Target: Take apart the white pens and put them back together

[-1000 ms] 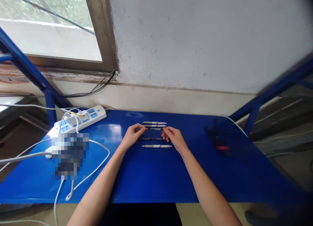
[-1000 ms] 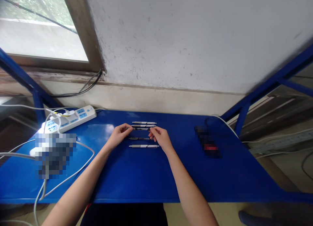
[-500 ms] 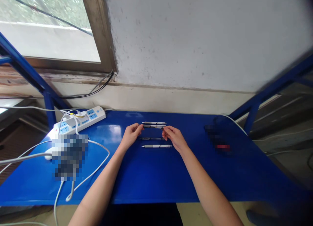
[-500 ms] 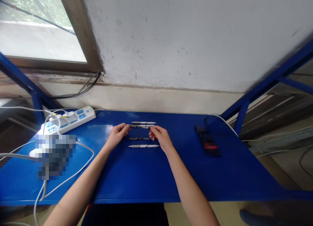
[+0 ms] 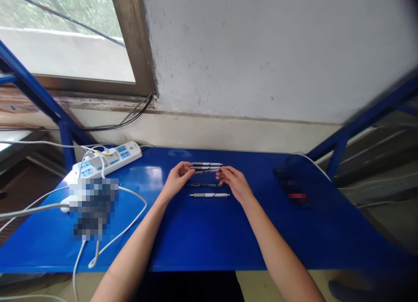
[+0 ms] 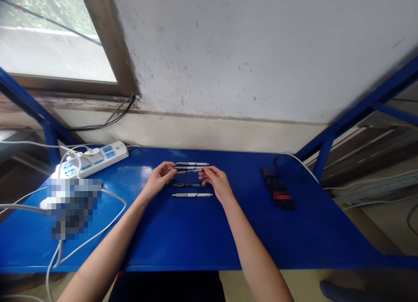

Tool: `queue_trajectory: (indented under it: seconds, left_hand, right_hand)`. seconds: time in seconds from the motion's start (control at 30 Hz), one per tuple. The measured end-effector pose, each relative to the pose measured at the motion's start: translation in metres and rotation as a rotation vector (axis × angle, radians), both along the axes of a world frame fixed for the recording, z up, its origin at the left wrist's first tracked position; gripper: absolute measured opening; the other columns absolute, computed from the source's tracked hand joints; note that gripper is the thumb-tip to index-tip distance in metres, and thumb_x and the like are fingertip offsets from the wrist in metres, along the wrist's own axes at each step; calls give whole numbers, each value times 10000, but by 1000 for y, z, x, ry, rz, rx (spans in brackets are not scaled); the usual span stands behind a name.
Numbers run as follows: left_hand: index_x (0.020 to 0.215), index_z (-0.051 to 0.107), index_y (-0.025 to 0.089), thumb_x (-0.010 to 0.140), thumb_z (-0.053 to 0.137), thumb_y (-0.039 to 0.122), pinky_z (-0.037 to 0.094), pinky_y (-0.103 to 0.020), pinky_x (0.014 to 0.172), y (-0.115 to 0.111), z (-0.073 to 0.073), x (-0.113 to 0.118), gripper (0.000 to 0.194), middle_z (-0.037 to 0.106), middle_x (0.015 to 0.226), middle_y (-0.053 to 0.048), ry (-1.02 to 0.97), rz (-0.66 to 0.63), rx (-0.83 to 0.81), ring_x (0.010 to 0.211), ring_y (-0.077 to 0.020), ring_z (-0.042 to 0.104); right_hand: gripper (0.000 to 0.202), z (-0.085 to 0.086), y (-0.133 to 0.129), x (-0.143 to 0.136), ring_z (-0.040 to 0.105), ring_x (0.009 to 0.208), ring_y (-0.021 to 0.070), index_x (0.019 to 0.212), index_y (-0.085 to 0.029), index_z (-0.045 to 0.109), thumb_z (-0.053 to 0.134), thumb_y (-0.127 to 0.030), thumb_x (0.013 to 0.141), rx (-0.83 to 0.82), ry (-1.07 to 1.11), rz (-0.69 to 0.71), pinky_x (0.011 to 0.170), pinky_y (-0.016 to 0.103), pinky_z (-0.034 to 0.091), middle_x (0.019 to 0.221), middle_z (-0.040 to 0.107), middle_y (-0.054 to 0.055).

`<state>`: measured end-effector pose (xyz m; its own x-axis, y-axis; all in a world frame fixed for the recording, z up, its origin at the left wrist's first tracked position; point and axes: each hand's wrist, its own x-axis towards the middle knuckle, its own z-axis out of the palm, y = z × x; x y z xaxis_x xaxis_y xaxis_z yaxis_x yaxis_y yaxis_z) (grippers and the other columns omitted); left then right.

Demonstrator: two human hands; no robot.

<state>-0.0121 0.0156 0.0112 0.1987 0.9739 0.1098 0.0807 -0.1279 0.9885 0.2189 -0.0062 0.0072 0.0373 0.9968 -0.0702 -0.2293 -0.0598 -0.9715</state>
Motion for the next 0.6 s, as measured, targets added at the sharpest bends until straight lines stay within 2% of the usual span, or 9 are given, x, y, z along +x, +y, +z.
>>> queue_trajectory:
  seconds: [0.07, 0.13, 0.2, 0.27, 0.33, 0.4, 0.53, 0.6]
  left_hand:
    - [953, 612, 166, 836, 541, 525, 346, -209, 487, 1, -1, 0, 384, 556, 638, 17, 1, 33, -51, 503, -87, 453]
    - [803, 616, 150, 864, 463, 562, 332, -214, 470, 1, -2, 0, 444, 529, 575, 13, 35, 26, -99, 470, -86, 428]
    - [699, 594, 147, 857, 476, 563, 327, -210, 472, 1, -3, 0, 460, 516, 549, 11, 79, -8, -92, 477, -87, 432]
    - [735, 597, 152, 821, 562, 527, 337, -199, 488, -1, -2, 1, 385, 536, 584, 15, 85, -30, -36, 518, -90, 461]
    - [867, 603, 169, 781, 632, 486, 352, -191, 500, -2, -1, 2, 329, 576, 669, 17, 39, -32, 5, 553, -90, 490]
    - [955, 597, 178, 792, 621, 485, 352, -190, 487, -2, -1, 3, 348, 583, 692, 19, -1, -29, -13, 530, -83, 481]
    - [789, 632, 139, 870, 463, 552, 314, -198, 443, 0, -4, 2, 453, 532, 573, 3, 42, -63, -115, 468, -81, 435]
    - [775, 642, 137, 860, 491, 541, 326, -197, 455, 0, -6, 1, 440, 540, 586, -2, 56, -87, -91, 497, -86, 457]
  right_hand:
    - [313, 2, -1, 0, 671, 739, 205, 855, -180, 678, 753, -442, 700, -12, 24, -2, 575, 283, 500, 804, 713, 74]
    - [317, 3, -1, -1, 680, 755, 211, 862, -181, 680, 759, -438, 695, -16, 31, 4, 589, 286, 507, 815, 719, 77]
    - [320, 4, -1, -1, 683, 757, 211, 869, -182, 681, 763, -435, 692, -16, 36, 10, 587, 282, 504, 816, 722, 76]
    - [318, 4, -1, 0, 685, 755, 208, 874, -185, 682, 765, -432, 692, -14, 41, 5, 583, 276, 498, 814, 723, 73]
    - [311, 4, -1, 0, 686, 752, 206, 871, -189, 683, 763, -431, 694, -13, 46, -8, 585, 276, 496, 811, 724, 70]
    - [305, 5, -1, 0, 687, 756, 208, 871, -191, 681, 759, -429, 698, -11, 52, -10, 588, 279, 498, 813, 725, 70]
    - [300, 6, -2, 0, 688, 779, 216, 888, -193, 670, 754, -417, 707, -4, 62, 17, 586, 281, 502, 829, 724, 71]
    - [307, 5, -2, 0, 688, 780, 215, 889, -191, 665, 754, -421, 705, -10, 51, 10, 589, 281, 503, 825, 724, 70]
